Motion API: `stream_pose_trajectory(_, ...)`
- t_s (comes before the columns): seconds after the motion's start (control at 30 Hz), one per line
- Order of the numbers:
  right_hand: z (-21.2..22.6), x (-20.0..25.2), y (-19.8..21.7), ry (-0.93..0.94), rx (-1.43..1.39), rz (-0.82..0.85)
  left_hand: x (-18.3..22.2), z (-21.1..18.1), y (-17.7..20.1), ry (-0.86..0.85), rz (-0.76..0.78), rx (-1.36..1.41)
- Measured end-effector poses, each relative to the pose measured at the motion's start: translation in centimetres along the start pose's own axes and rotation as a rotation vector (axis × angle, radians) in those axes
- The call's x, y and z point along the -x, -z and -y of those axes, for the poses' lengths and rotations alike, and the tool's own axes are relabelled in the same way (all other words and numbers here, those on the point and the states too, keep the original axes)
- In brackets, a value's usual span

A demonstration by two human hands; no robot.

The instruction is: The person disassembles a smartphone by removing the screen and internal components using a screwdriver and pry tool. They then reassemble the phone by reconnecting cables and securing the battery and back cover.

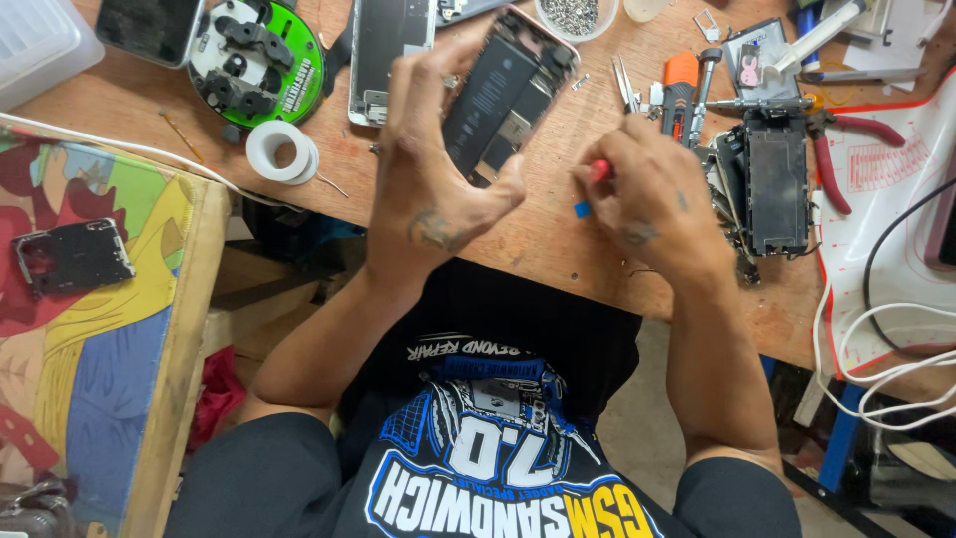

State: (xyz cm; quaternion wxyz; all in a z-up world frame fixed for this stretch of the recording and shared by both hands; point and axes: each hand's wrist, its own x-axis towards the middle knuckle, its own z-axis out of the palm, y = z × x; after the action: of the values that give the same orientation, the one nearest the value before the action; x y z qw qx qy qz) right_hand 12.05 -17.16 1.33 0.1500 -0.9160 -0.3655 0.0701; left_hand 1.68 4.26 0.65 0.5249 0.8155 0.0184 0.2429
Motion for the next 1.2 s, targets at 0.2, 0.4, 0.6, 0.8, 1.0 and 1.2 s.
stream_pose_trajectory(0.2, -3.9, 2.8, 5.3, -0.179, 0.101, -0.065, 0.9, -0.7, -1.9, -0.075, 0.113, -0.058)
stream_pose_trajectory(0.4, -6.0, 3.9, 5.7, -0.177, 0.019, -0.088, 0.8, -0.5, -3.5, -0.084, 0.263, -0.052)
stream_pose_trajectory(0.6, -3.7, 2.9, 7.4, -0.304, -0.242, -0.358, 0.7, 0.1, -3.8, -0.144, 0.398, -0.134)
stream_pose_trajectory(0.8, -0.3, 1.7, 7.2, 0.210, -0.613, -0.358, 0.0, 1.2, -4.0, -0.198, 0.496, -0.074)
stream_pose_trajectory(1.0, 0.3, 0.8, 4.7, 0.267, -0.398, -0.422, 0.5, 1.7, -2.7, -0.146, 0.400, -0.264)
stream_pose_trajectory(1.2, -1.3, 1.5, 1.8, 0.236, -0.700, -0.447, 1.6, 2.0, -1.2, 0.011, 0.397, -0.223)
